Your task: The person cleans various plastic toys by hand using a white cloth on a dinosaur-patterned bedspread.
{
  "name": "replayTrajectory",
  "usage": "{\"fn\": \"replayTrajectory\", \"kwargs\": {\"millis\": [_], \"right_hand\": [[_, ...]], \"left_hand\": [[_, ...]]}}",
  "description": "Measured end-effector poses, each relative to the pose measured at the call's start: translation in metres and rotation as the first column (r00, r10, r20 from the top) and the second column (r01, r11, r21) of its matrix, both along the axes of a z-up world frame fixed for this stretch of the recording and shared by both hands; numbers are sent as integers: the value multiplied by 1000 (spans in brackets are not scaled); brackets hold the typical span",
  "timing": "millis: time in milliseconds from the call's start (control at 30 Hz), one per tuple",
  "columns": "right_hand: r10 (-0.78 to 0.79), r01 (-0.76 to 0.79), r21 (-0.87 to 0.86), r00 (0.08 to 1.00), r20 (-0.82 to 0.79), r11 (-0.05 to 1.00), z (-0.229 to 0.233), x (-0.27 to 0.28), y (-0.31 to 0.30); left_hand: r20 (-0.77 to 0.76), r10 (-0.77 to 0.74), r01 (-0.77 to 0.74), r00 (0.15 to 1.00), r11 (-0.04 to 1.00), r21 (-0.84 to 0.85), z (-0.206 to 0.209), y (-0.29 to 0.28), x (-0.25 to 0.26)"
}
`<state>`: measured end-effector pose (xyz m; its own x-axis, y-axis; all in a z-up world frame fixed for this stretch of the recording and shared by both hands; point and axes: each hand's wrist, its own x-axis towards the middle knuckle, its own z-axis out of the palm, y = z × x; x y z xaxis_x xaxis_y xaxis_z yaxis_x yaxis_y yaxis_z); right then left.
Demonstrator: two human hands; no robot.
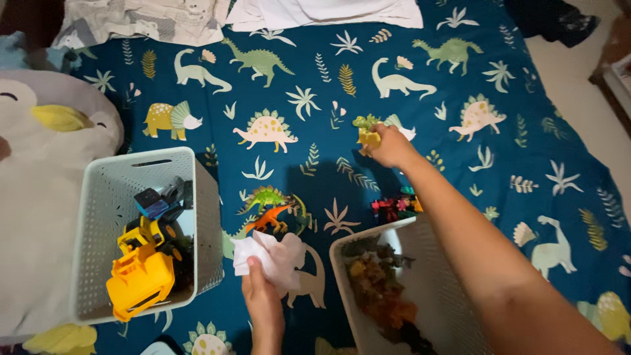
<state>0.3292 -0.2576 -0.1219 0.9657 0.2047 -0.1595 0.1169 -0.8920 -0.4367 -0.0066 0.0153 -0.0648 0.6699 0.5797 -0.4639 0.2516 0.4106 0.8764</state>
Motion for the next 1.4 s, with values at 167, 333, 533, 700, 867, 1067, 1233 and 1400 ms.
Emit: {"fn": "replayTrajectory", "kwargs": {"millis": [167, 333, 533, 700, 867, 1067, 1233, 1400], "right_hand": [[-110, 106, -47, 990, -93, 993, -25, 31, 12], [-171, 151, -156, 977, -129, 976, -31, 35, 24], [-158, 115, -228, 971, -180, 967, -38, 41, 33], [-182, 91, -314, 944, -275, 945, -34, 59, 45], [-180, 114, -276, 958, -225, 954, -43, 68, 46], [-105, 26, -333, 969, -222, 942, -25, 47, 42], [-41, -1, -270, 988, -149, 963, -53, 55, 45], [137, -195, -296, 969, -206, 935, -75, 53, 46]], "left_hand": [[-143, 31, -26, 989, 999, 40, -22, 7, -11], [-8, 100, -101, 995, 993, -57, -36, 11, -19], [34, 106, -104, 994, 992, -65, -44, 10, -24], [90, 85, -75, 992, 991, -108, -50, 8, -28], [104, 95, -81, 990, 988, -135, -55, 9, -32], [64, 87, -79, 994, 990, -116, -51, 13, -29], [51, 83, -76, 995, 989, -123, -53, 9, -28], [115, 104, -88, 988, 987, -138, -49, 9, -32]]}}
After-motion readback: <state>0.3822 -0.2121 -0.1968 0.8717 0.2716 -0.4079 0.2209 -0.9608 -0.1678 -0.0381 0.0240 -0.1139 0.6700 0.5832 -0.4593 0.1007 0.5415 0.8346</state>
